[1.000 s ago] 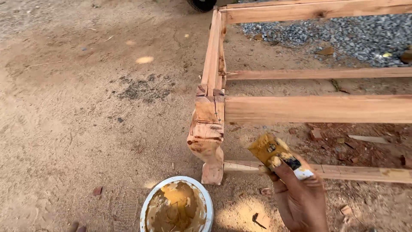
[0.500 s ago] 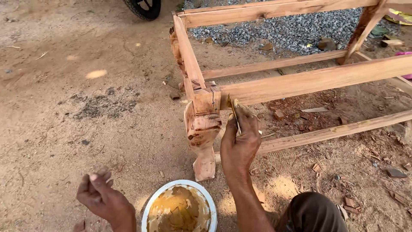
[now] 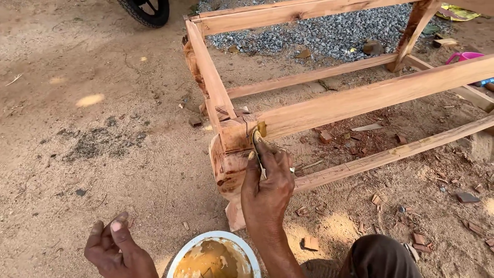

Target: Applying wood filler or putty to the joints and surfaces of a wooden table frame.

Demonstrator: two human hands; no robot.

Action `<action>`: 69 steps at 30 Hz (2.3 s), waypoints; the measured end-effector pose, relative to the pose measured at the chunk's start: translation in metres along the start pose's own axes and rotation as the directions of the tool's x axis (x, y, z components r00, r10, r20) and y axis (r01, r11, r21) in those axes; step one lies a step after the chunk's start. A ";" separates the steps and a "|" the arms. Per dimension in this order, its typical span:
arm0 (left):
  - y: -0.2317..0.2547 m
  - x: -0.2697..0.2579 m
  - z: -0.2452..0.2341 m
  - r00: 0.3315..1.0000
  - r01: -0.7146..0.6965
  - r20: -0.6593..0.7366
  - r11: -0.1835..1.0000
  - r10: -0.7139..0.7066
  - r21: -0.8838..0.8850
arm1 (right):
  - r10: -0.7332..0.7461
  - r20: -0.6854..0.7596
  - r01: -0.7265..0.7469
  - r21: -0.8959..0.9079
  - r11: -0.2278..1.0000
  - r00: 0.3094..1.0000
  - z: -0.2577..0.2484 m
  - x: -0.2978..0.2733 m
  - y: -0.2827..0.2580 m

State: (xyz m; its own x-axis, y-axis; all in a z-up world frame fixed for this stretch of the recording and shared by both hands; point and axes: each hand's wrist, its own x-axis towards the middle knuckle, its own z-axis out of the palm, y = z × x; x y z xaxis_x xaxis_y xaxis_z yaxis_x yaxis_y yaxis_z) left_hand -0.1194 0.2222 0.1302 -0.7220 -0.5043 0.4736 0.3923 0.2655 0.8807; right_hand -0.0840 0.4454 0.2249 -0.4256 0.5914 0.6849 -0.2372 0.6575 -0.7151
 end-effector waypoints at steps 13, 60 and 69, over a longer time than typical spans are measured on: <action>-0.031 -0.003 0.000 0.998 0.015 0.056 0.973 -0.028 0.229 | 0.124 0.279 -0.194 0.241 0.951 0.952 -0.049 0.025 0.041; -0.059 0.003 -0.004 0.992 -0.056 0.123 0.937 0.014 0.344 | 0.321 0.333 -0.415 0.266 0.870 0.886 -0.041 0.034 0.041; -0.074 0.004 -0.022 0.996 -0.033 0.085 0.896 -0.005 0.443 | 0.508 0.323 -0.599 0.347 0.722 0.799 -0.065 0.037 0.051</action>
State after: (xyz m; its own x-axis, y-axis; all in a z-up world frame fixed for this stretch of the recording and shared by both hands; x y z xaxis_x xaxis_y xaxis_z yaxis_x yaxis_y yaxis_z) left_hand -0.1386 0.1821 0.0665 -0.7697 -0.4344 0.4678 0.1230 0.6182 0.7763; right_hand -0.0545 0.5310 0.2233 -0.7425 0.6553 0.1391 -0.2190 -0.0413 -0.9748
